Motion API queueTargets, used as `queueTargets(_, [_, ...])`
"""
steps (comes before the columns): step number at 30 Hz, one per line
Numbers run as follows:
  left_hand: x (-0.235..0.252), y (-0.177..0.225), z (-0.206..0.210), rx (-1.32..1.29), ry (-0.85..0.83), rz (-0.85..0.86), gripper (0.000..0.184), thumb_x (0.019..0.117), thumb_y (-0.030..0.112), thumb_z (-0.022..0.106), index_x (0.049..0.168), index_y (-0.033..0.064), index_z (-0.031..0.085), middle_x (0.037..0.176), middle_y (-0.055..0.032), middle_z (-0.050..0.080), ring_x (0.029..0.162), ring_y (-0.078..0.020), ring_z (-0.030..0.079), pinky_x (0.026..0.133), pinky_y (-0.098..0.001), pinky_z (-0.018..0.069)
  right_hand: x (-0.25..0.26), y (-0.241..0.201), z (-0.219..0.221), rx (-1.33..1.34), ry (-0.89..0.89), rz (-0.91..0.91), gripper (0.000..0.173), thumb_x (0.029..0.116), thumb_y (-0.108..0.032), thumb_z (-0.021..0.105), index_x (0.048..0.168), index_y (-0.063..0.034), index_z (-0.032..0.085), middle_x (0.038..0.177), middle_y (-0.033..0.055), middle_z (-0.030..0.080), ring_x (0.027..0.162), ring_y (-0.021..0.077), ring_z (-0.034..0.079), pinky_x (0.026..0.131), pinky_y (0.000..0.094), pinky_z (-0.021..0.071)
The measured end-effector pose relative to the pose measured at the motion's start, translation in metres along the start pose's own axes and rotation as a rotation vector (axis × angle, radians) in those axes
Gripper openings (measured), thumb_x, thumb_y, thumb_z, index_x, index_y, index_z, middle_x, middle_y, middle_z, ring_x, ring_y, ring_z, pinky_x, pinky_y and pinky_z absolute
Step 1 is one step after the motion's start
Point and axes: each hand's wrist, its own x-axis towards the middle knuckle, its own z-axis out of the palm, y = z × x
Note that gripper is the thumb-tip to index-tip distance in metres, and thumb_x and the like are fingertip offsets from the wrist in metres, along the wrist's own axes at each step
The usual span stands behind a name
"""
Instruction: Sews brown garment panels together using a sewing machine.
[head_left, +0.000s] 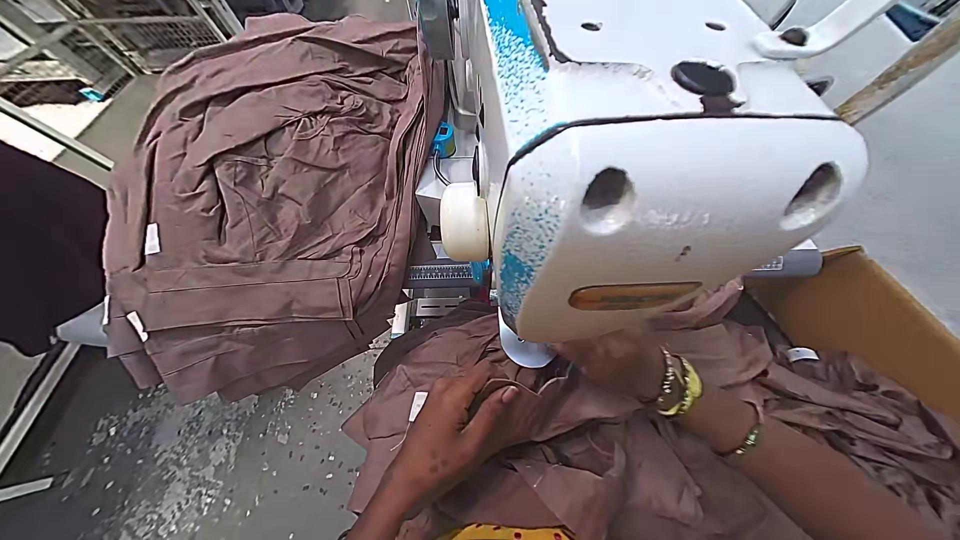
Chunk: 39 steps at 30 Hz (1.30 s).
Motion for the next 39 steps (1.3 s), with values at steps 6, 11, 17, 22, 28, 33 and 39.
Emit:
queueTargets(6, [0.018, 0.017, 0.005, 0.021, -0.038, 0.1, 0.03, 0.1074, 0.031, 0.052, 0.102, 0.0037, 0.064, 0.075, -0.0029, 0.064, 0.067, 0.0005, 0.06, 0.064, -0.0139, 0.0493, 0.013, 0.001, 0.001, -0.138, -0.036, -0.138, 0.02, 0.0983, -0.009, 0.057, 0.084, -0.0076, 0.071, 0.083, 0.0084, 0.075, 0.077, 0.0248, 0.071, 0.065, 0.0371, 0.0529])
queueTargets(11, [0.018, 0.017, 0.003, 0.073, -0.074, 0.141, 0.033, 0.108, 0.033, 0.05, 0.1, 0.0041, 0.064, 0.073, -0.0052, 0.062, 0.064, -0.0051, 0.058, 0.061, -0.0182, 0.0487, 0.007, 0.006, 0.001, -0.069, 0.083, -0.189, 0.018, 0.1012, -0.015, 0.055, 0.086, -0.0097, 0.064, 0.076, 0.0067, 0.07, 0.074, 0.0204, 0.066, 0.068, 0.0295, 0.0497])
queueTargets(17, [0.011, 0.015, 0.001, 0.085, -0.07, 0.133, 0.035, 0.1086, 0.035, 0.048, 0.099, 0.0052, 0.063, 0.072, -0.004, 0.06, 0.064, -0.004, 0.057, 0.06, -0.0169, 0.0473, 0.014, 0.002, 0.012, -0.133, 0.037, -0.172, 0.028, 0.1025, -0.021, 0.055, 0.081, -0.012, 0.071, 0.074, 0.0041, 0.072, 0.073, 0.0207, 0.07, 0.071, 0.0332, 0.0537])
queueTargets(22, [0.01, 0.016, 0.001, 0.066, -0.028, 0.098, 0.033, 0.108, 0.034, 0.049, 0.1, 0.0061, 0.065, 0.071, -0.0022, 0.061, 0.062, -0.0008, 0.057, 0.058, -0.0153, 0.0467, 0.014, 0.002, 0.007, -0.1, 0.032, -0.087, 0.018, 0.0971, -0.016, 0.06, 0.086, -0.0108, 0.073, 0.085, 0.0049, 0.077, 0.081, 0.0212, 0.073, 0.072, 0.0351, 0.0546])
queueTargets(28, [0.019, 0.013, -0.016, 0.012, 0.142, 0.025, 0.034, 0.1062, 0.038, 0.053, 0.096, 0.0074, 0.064, 0.074, 0.005, 0.063, 0.066, 0.0068, 0.056, 0.062, -0.0109, 0.0472, -0.017, -0.017, -0.005, 0.705, -0.077, 0.337, 0.043, 0.1016, -0.052, 0.055, 0.106, -0.0093, 0.059, 0.086, 0.0002, 0.067, 0.084, 0.0028, 0.063, 0.082, 0.0227, 0.05])
queueTargets(33, [0.036, 0.004, -0.015, -0.18, 0.243, -0.317, 0.014, 0.1004, 0.022, 0.058, 0.102, 0.0097, 0.064, 0.081, 0.009, 0.065, 0.073, 0.0021, 0.063, 0.068, -0.0159, 0.0525, -0.002, -0.008, 0.001, 0.511, -0.21, 0.713, 0.035, 0.0914, -0.034, 0.071, 0.104, -0.0024, 0.062, 0.076, -0.0031, 0.061, 0.069, -0.0001, 0.057, 0.065, 0.0203, 0.049])
queueTargets(39, [0.03, -0.003, -0.014, -0.279, 0.231, -0.318, 0.013, 0.1015, 0.02, 0.059, 0.105, 0.0081, 0.063, 0.083, 0.0045, 0.068, 0.074, -0.0023, 0.065, 0.069, -0.0189, 0.0549, 0.02, -0.008, 0.005, 0.441, -0.392, 0.845, 0.051, 0.0866, -0.041, 0.073, 0.118, -0.0009, 0.067, 0.089, 0.0091, 0.07, 0.086, 0.0219, 0.067, 0.078, 0.0474, 0.0529])
